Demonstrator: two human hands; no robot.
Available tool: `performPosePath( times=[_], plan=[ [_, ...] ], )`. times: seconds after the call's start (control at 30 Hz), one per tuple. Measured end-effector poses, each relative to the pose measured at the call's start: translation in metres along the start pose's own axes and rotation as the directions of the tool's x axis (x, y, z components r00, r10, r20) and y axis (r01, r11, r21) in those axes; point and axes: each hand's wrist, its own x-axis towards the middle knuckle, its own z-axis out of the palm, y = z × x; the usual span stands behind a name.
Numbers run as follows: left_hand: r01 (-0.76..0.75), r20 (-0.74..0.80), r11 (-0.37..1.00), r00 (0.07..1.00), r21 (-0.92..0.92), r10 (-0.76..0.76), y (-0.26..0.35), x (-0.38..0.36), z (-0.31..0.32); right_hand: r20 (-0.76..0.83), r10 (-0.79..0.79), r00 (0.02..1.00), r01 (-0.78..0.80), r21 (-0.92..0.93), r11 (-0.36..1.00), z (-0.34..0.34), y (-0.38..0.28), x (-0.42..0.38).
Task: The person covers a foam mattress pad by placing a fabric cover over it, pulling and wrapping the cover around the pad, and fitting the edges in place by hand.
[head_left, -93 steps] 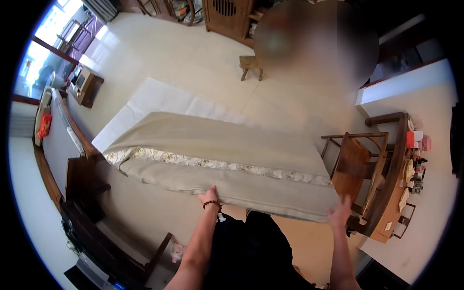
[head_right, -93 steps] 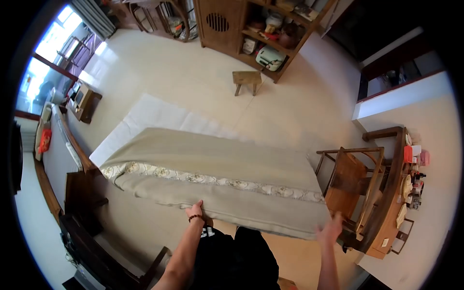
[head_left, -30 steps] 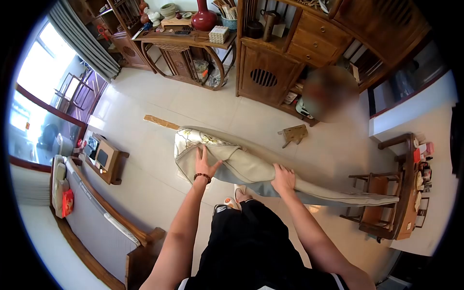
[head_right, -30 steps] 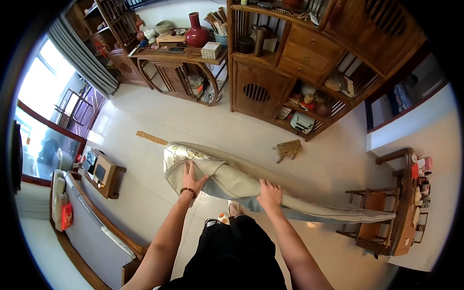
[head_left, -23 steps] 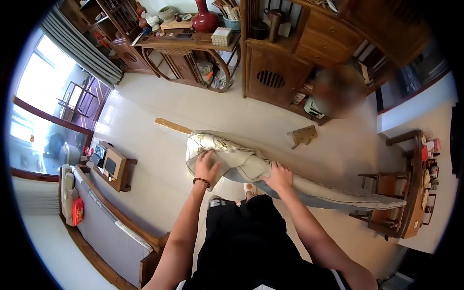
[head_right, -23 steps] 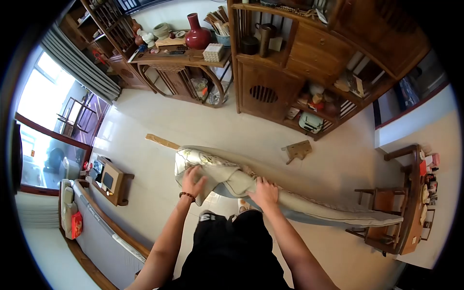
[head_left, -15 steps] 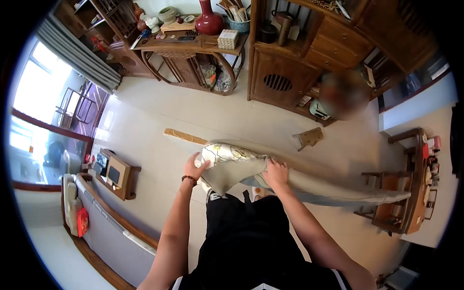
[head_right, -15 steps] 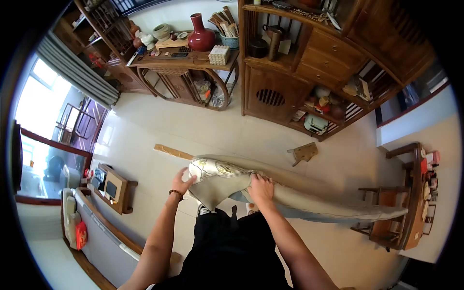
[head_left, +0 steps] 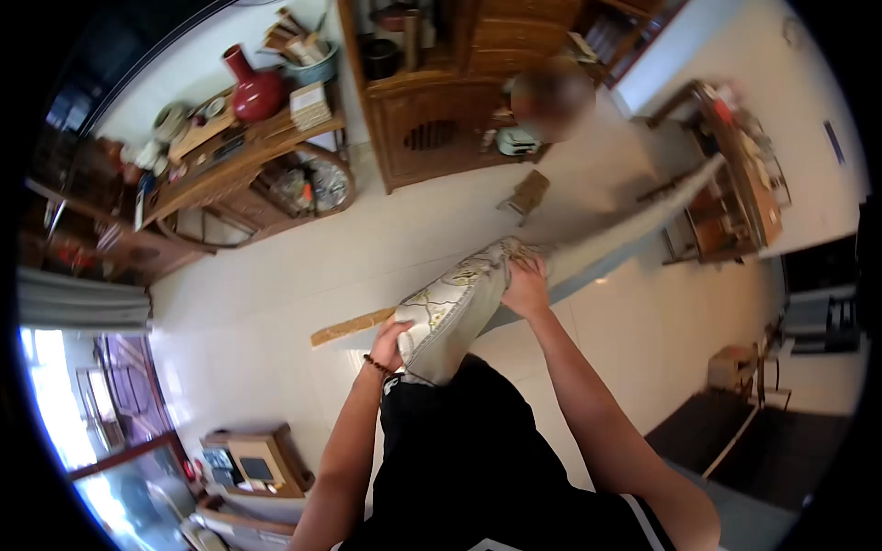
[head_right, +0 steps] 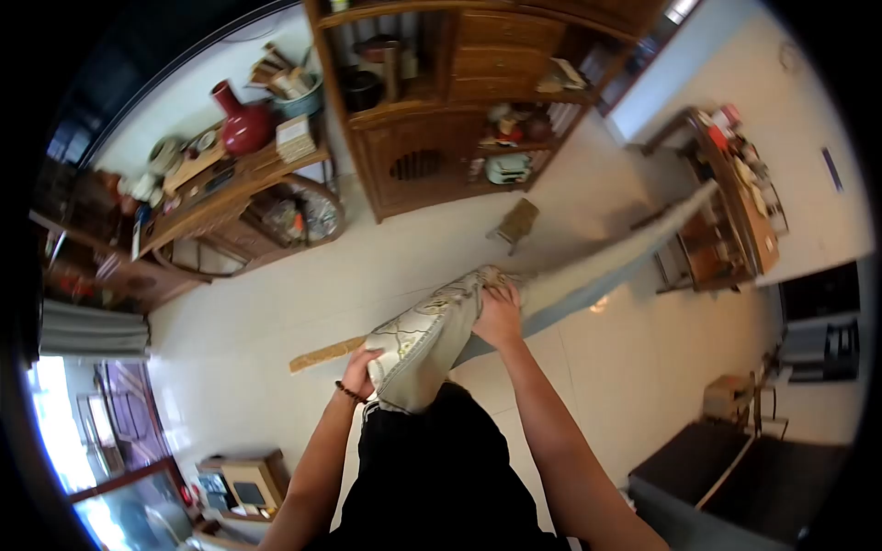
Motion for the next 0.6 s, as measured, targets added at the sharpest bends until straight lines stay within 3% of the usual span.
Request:
performPosePath(
  times=[0.03,0.1,0.17,0.23,0.3,0.33,0.43,0.47,0.53,0.6],
  plan=[
    [-0.001,0.033,1.000,0.999,-0.010,0.001,0.013,-0.007,0.023,-0.011,-0.047,0.999,0.047,0.017,0.999,-0.001,0.000,0.002],
    [0.181,0.041,0.981,0.983,-0.073,-0.179,0.015,-0.001,0.005,-0.077,-0.022,0.997,0.028,0.070,0.997,0.001,-0.004,0.009],
    [0.177,0.034,0.976,0.984,-0.128,-0.174,0.024,-0.002,0.021,-0.129,-0.021,0.991,0.039,0.134,0.990,-0.001,-0.001,0.014],
    [0.174,0.025,0.972,0.985,-0.159,-0.172,0.046,-0.010,0.050,-0.046,-0.042,0.998,0.046,0.082,0.996,0.003,0.001,0.015],
    [0.206,-0.074,0.977,0.975,-0.061,-0.211,0.054,-0.006,0.063,-0.023,-0.019,1.000,0.020,0.056,0.998,0.003,0.000,0.021],
    [0.230,0.020,0.965,0.973,-0.125,-0.229,0.051,-0.003,0.053,0.012,-0.007,1.000,0.007,0.028,1.000,0.000,-0.001,0.018],
    [0.242,0.080,0.961,0.969,-0.133,-0.233,0.051,-0.010,0.050,0.118,0.062,0.991,-0.067,0.038,0.997,-0.010,-0.007,0.014],
    [0.271,0.132,0.946,0.959,-0.177,-0.250,0.051,-0.009,0.045,0.094,0.092,0.991,-0.095,0.029,0.995,-0.008,-0.007,0.009],
    [0.272,0.154,0.953,0.956,-0.133,-0.251,0.045,0.001,0.033,-0.103,0.074,0.992,-0.078,-0.039,0.996,0.002,-0.011,-0.005],
    [0.280,0.118,0.949,0.957,-0.146,-0.264,0.034,0.004,0.011,-0.103,0.120,0.987,-0.127,-0.072,0.989,0.013,-0.014,-0.023]
  ],
)
